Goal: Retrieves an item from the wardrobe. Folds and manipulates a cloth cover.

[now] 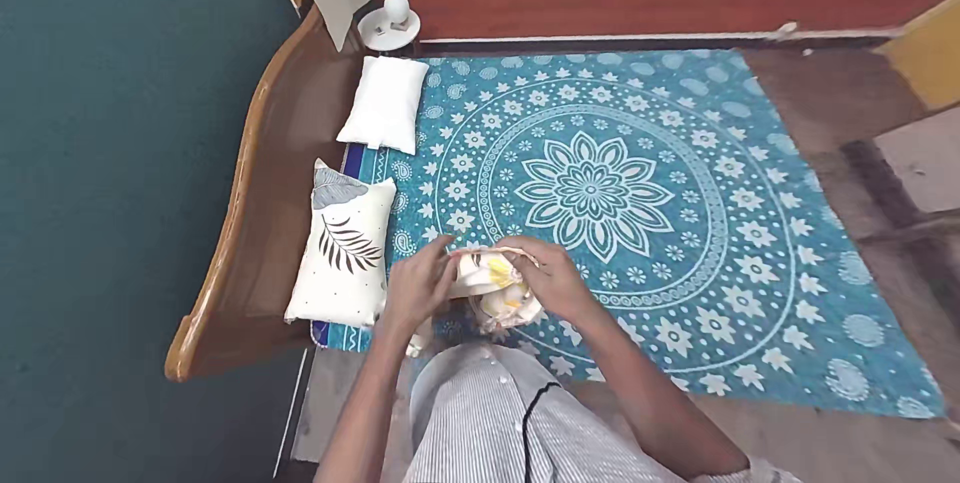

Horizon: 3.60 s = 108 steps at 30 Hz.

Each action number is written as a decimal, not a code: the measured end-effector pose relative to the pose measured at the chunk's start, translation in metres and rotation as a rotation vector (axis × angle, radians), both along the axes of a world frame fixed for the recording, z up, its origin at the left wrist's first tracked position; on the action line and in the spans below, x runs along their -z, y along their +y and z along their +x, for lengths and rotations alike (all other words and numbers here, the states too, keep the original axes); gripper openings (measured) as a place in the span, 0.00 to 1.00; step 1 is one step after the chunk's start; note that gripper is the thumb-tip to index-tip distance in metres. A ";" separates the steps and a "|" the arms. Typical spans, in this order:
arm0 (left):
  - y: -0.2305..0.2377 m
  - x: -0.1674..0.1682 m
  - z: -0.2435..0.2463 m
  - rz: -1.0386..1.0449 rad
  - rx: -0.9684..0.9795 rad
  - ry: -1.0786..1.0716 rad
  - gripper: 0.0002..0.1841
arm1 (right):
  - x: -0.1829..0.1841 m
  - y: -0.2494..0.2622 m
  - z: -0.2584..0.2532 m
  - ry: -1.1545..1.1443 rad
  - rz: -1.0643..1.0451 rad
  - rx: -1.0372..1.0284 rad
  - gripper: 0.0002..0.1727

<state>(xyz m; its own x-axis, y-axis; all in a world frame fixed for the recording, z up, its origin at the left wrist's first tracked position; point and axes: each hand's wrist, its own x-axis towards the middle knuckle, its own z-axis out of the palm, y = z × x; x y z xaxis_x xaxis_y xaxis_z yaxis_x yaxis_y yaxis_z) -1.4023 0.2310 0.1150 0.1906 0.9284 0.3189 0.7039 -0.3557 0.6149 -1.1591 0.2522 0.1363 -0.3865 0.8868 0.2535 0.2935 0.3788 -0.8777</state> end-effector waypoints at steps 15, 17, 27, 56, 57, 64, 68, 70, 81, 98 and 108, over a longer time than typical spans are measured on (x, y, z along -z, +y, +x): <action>0.025 0.004 -0.035 -0.388 0.194 0.026 0.42 | -0.010 0.027 0.076 0.148 0.013 0.314 0.15; 0.028 -0.009 -0.034 -0.642 0.197 0.333 0.35 | -0.011 0.032 0.094 0.170 0.044 0.340 0.15; 0.042 0.009 -0.027 0.034 -0.101 -0.477 0.09 | 0.012 0.032 0.105 -0.249 0.030 0.431 0.28; 0.016 0.052 0.028 -0.054 -0.311 -0.420 0.07 | -0.025 0.048 0.066 -0.018 0.334 0.239 0.13; 0.018 0.050 0.028 -0.015 -0.311 -0.417 0.08 | -0.026 0.047 0.068 0.009 0.333 0.221 0.12; 0.033 0.088 0.035 0.035 -0.147 -0.323 0.06 | -0.052 0.026 0.071 0.074 0.426 0.038 0.09; 0.035 0.098 0.022 -0.055 -0.261 -0.212 0.08 | -0.067 0.029 0.100 0.103 0.446 0.356 0.11; 0.039 0.091 0.005 -0.034 -0.332 -0.172 0.08 | -0.079 0.037 0.121 0.160 0.372 0.586 0.10; 0.051 0.023 -0.114 0.298 -0.518 -0.076 0.07 | -0.078 0.069 0.211 0.264 0.237 0.948 0.15; 0.060 -0.037 0.062 0.022 0.335 -0.341 0.12 | -0.003 0.048 -0.003 -0.238 -0.045 0.145 0.29; 0.047 0.096 0.001 -0.427 -0.013 -0.182 0.17 | 0.035 0.061 -0.035 -0.162 -0.209 0.177 0.14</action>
